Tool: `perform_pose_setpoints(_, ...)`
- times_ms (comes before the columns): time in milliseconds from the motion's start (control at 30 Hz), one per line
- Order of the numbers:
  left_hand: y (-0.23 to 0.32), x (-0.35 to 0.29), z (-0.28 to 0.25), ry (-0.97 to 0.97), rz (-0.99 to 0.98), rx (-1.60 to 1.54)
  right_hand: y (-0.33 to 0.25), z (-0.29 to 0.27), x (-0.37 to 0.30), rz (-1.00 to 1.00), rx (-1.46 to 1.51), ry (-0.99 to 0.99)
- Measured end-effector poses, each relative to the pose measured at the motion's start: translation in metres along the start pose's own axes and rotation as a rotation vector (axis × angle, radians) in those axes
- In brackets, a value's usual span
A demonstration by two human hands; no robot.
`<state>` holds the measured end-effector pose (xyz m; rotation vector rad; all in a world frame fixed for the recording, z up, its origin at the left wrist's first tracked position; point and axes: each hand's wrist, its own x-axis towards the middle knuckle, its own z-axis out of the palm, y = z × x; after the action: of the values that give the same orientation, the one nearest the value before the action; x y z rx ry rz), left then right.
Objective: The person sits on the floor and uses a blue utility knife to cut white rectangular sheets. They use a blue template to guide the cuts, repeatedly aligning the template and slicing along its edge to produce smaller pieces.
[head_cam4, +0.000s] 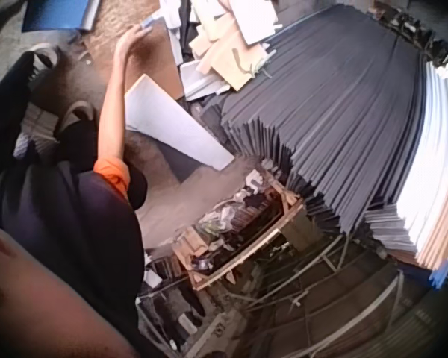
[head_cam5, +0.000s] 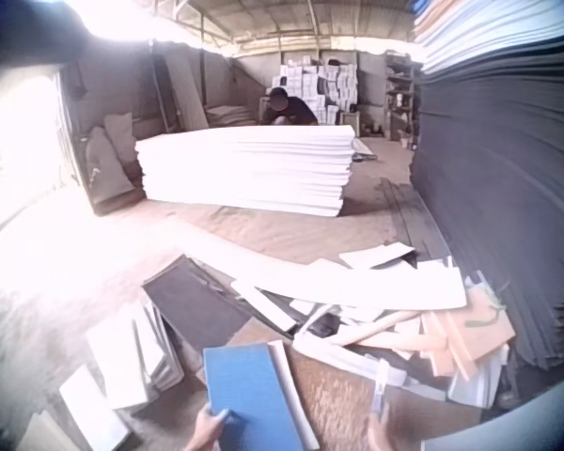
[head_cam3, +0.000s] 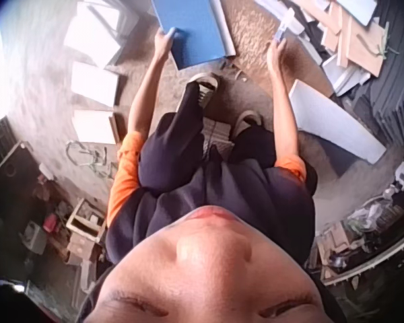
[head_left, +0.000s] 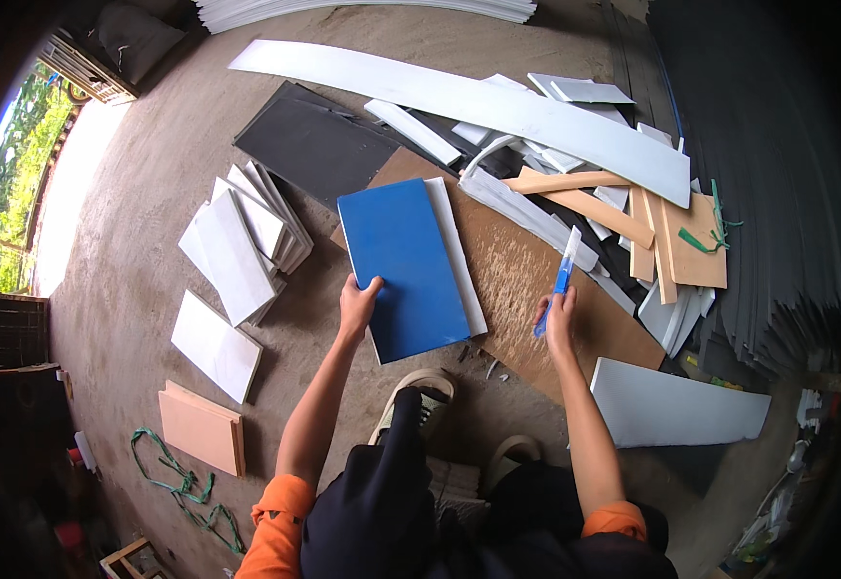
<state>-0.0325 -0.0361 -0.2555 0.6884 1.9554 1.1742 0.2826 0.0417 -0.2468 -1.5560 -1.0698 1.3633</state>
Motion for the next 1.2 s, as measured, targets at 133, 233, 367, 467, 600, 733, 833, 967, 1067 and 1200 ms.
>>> perform_pose_setpoints(133,0.012,-0.010,0.019,0.193,0.077,0.170,-0.003,0.040,0.005,-0.087,-0.176,-0.129)
perform_pose_setpoints(233,0.000,-0.009,0.013,0.263,0.133,0.302,-0.019,0.087,-0.003,-0.147,-0.403,-0.192)
perform_pose_setpoints(367,0.007,-0.016,0.025,0.239,0.130,0.298,-0.013,0.113,0.010,-0.381,-0.600,-0.170)
perform_pose_setpoints(467,0.013,-0.020,0.020,0.251,0.146,0.304,-0.013,0.127,0.010,-0.440,-0.662,-0.176)
perform_pose_setpoints(600,0.016,-0.012,0.014,0.263,0.206,0.537,-0.018,0.137,0.010,-0.354,-0.645,-0.225)
perform_pose_setpoints(733,0.018,0.014,-0.002,0.135,0.317,0.795,-0.024,0.134,0.008,-0.290,-0.669,-0.256)
perform_pose_setpoints(833,0.062,0.062,-0.009,-0.158,0.521,0.959,-0.026,0.131,0.014,-0.256,-0.700,-0.267)
perform_pose_setpoints(967,0.093,0.115,-0.005,-0.415,0.533,1.181,-0.040,0.136,0.009,-0.150,-0.697,-0.332)
perform_pose_setpoints(1067,0.097,0.125,0.002,-0.546,0.471,1.138,-0.031,0.131,0.015,-0.152,-0.682,-0.307)
perform_pose_setpoints(1200,0.090,0.118,-0.013,-0.459,0.572,1.102,-0.033,0.138,0.014,-0.171,-0.661,-0.317)
